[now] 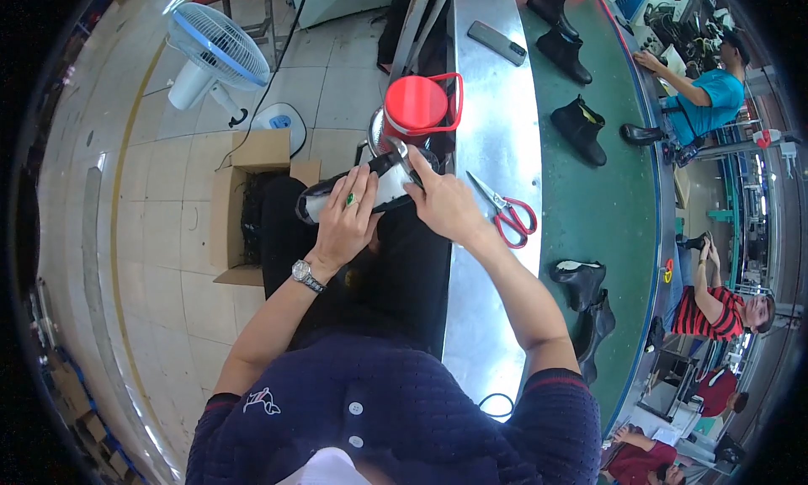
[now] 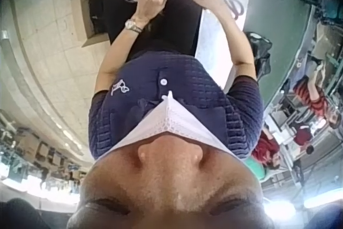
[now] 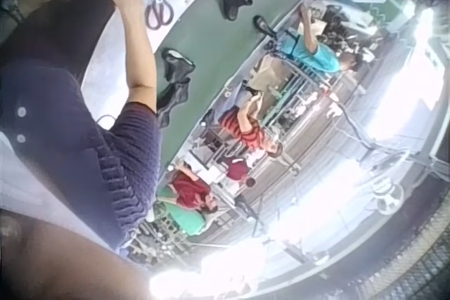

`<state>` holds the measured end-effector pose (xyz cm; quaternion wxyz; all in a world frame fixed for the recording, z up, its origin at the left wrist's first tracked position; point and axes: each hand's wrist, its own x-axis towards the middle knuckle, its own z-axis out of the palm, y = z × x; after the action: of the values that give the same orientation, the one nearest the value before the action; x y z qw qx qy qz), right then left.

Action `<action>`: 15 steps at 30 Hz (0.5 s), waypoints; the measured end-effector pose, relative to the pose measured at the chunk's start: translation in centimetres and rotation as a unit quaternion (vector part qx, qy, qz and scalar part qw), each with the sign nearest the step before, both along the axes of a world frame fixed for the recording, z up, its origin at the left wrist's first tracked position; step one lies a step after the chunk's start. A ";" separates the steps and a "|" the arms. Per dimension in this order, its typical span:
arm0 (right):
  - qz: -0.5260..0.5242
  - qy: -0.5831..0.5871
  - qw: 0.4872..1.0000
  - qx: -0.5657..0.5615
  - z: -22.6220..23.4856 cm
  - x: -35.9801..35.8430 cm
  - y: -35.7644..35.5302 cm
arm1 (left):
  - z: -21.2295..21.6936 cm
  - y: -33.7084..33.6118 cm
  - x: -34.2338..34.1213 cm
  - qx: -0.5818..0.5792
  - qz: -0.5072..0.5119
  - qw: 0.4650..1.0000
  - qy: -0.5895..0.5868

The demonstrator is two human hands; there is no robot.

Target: Trim and refine the edges of a shoe upper and sole using pliers and hand tools during the manufacturing process.

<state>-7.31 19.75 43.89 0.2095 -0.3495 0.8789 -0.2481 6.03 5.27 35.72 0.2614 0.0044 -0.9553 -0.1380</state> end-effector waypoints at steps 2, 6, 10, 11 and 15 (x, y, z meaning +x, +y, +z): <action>0.047 0.013 0.999 0.004 2.1 0.3 -0.3 | 0.0 0.1 0.1 0.008 -0.004 1.000 -0.001; -0.017 0.037 0.999 0.001 -0.7 1.1 -0.2 | 0.3 0.7 -0.3 0.021 -0.008 1.000 -0.013; 0.077 0.117 0.989 0.041 1.9 1.5 -0.7 | -0.2 0.2 -0.1 -0.001 0.005 1.000 -0.005; 0.081 0.115 0.989 0.043 1.7 2.3 -0.9 | -0.3 0.3 -0.1 0.007 0.005 1.000 0.005; 0.029 0.169 0.985 0.027 0.1 3.2 -0.5 | -0.5 0.6 -0.1 0.008 -0.004 1.000 0.000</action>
<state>-4.09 19.21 43.98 0.0742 -0.4062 0.8974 -0.1552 5.92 5.90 35.18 0.2608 0.0031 -0.9542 -0.1466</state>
